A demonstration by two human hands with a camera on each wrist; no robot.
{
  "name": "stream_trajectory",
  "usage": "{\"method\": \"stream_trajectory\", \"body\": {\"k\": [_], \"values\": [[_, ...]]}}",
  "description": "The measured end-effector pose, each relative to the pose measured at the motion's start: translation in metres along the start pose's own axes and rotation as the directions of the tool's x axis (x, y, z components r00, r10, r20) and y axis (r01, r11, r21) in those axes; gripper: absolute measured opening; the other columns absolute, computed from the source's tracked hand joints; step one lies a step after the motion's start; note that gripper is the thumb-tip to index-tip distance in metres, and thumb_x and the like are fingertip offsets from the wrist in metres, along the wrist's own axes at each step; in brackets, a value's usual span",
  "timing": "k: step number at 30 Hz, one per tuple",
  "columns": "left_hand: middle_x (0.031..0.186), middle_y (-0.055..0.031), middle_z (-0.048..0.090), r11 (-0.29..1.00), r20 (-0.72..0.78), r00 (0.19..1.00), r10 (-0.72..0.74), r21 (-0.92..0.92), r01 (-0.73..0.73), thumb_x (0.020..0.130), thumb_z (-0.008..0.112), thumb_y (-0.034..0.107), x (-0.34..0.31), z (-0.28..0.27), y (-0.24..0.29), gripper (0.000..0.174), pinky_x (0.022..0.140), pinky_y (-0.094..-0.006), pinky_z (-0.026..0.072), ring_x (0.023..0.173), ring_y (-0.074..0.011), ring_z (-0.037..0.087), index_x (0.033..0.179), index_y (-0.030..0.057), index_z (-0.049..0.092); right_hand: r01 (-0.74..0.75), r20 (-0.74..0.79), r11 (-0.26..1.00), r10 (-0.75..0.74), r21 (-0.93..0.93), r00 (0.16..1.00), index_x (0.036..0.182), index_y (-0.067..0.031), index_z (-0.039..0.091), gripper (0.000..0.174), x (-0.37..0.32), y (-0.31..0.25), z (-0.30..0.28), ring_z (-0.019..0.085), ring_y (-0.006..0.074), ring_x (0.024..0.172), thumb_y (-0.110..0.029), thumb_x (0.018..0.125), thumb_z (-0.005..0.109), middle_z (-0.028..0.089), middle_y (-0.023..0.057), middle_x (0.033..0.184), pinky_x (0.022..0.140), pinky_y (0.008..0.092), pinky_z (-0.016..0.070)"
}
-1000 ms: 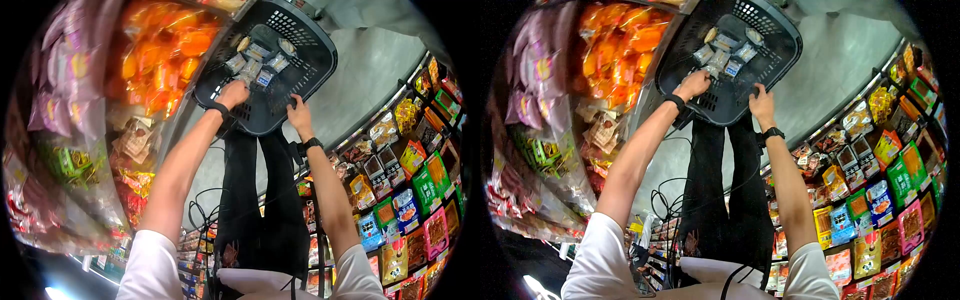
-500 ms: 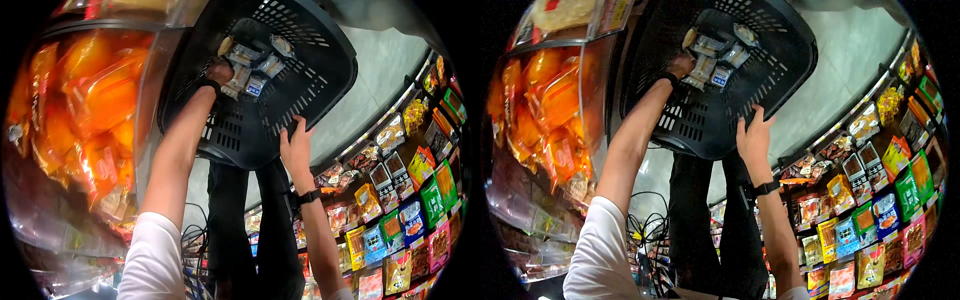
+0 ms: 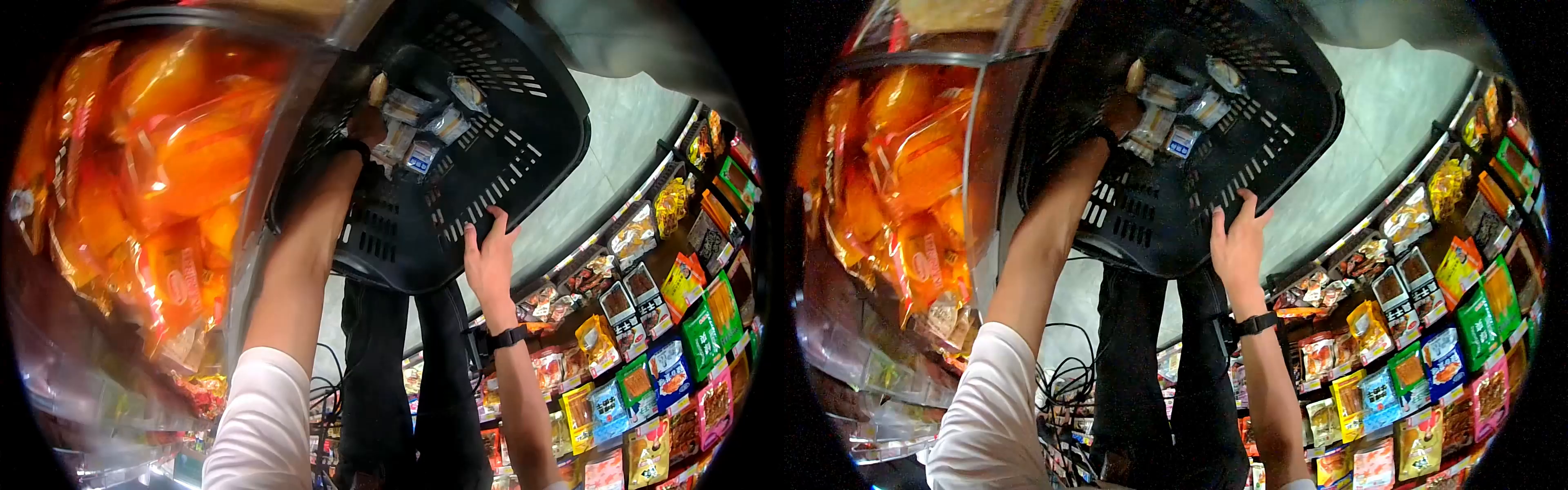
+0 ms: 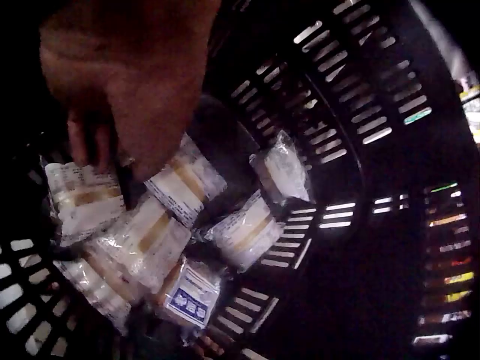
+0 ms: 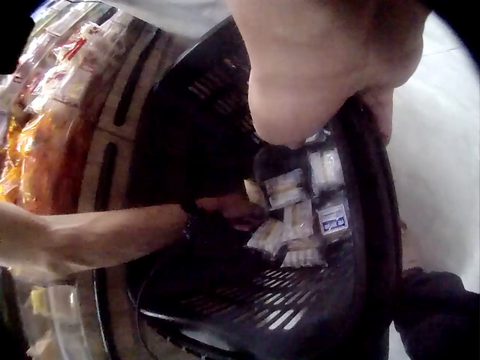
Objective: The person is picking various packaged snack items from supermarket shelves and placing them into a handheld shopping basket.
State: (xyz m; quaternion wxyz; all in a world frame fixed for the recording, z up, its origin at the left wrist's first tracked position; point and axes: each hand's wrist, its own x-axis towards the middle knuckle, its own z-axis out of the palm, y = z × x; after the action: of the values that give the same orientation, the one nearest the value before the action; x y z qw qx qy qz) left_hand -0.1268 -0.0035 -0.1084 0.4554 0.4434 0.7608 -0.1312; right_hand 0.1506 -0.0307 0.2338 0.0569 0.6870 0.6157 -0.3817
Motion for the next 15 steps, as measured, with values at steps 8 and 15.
{"method": "stream_trajectory", "body": {"k": [8, 15], "values": [[0.130, -0.0343, 0.065, 0.918, -0.162, 0.969, 0.185, -0.324, -0.230, 0.089, 0.076, 0.022, -0.184, -0.037, 0.030, 0.055, 0.106, -0.0533, 0.0527, 0.125, -0.0502, 0.064, 0.131, -0.0089, 0.060, 0.050, 0.032, 0.999, -0.050, -0.010, 0.998, 0.148, -0.0071, 0.047, 0.053, -0.005, 0.017, 0.000, 0.063, 0.0611, 0.108, -0.027, 0.103, 0.067, 0.050, 0.0387, 0.133, 0.096, 0.0602, 0.0530], [0.114, -0.0183, 0.063, 0.527, -0.256, 0.782, 0.569, -0.616, -0.585, 0.089, 0.073, 0.012, -0.425, -0.172, 0.102, 0.034, 0.083, -0.0446, 0.0546, 0.094, -0.0358, 0.067, 0.119, -0.0015, 0.064, -0.043, 0.418, 0.998, 0.018, 0.049, 0.908, 0.149, -0.0007, 0.057, 0.078, -0.025, -0.057, -0.125, 0.073, 0.0390, 0.121, -0.058, 0.099, 0.070, 0.077, 0.0247, 0.125, 0.103, 0.0457, 0.0551]]}}
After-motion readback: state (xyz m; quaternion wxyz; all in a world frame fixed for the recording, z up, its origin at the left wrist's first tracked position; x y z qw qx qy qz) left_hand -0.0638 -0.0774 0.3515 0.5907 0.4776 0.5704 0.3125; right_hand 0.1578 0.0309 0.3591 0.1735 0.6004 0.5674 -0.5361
